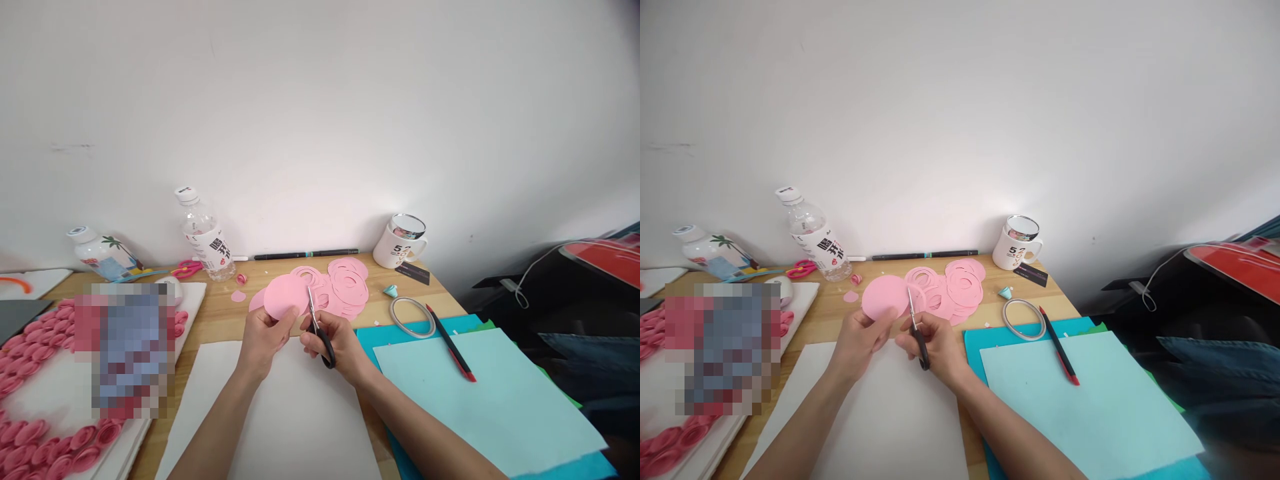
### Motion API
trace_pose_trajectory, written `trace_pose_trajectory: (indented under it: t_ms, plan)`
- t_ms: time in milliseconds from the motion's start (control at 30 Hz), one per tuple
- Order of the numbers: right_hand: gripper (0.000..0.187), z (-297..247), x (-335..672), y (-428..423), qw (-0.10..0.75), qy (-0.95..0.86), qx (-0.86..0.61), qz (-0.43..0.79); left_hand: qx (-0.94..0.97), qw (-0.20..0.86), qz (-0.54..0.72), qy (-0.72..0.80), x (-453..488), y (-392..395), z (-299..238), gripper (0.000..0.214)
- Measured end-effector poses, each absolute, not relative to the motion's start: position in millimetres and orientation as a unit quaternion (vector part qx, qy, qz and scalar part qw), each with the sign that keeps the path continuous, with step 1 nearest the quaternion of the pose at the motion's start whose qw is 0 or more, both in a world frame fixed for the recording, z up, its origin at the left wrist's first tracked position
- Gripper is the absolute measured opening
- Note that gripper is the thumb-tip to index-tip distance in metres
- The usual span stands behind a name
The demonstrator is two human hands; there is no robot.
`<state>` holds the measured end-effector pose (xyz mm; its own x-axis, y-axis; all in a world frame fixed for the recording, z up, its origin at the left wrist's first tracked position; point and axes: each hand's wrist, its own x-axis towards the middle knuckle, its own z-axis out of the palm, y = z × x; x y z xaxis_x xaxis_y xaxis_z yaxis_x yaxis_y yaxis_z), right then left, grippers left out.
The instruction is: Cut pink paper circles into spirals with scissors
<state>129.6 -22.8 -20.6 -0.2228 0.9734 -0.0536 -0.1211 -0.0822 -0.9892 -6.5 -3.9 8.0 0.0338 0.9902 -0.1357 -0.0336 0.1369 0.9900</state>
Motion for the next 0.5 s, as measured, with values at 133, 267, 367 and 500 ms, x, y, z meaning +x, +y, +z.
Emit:
trace_pose_trajectory:
  t_ms: [133,267,367,500]
  plan:
    - [0.032,-23.1,127.6,-24.0,0.455,-0.499,-0.417,0.608,0.459,0.565,0.476,0.494,-6.8,-3.8,6.0,0.041]
    - [0.033,-26.9,124.9,-24.7,0.451,-0.501,-0.401,0.620,0.457,0.555,0.477,0.506,-6.5,-4.3,4.9,0.043]
    - [0.036,-27.8,124.2,-24.5,0.459,-0.499,-0.393,0.622,0.458,0.547,0.472,0.518,-5.9,-4.8,3.9,0.043]
    - [0.041,-25.0,125.5,-24.4,0.472,-0.504,-0.383,0.613,0.466,0.548,0.458,0.522,-4.7,-5.9,4.5,0.038]
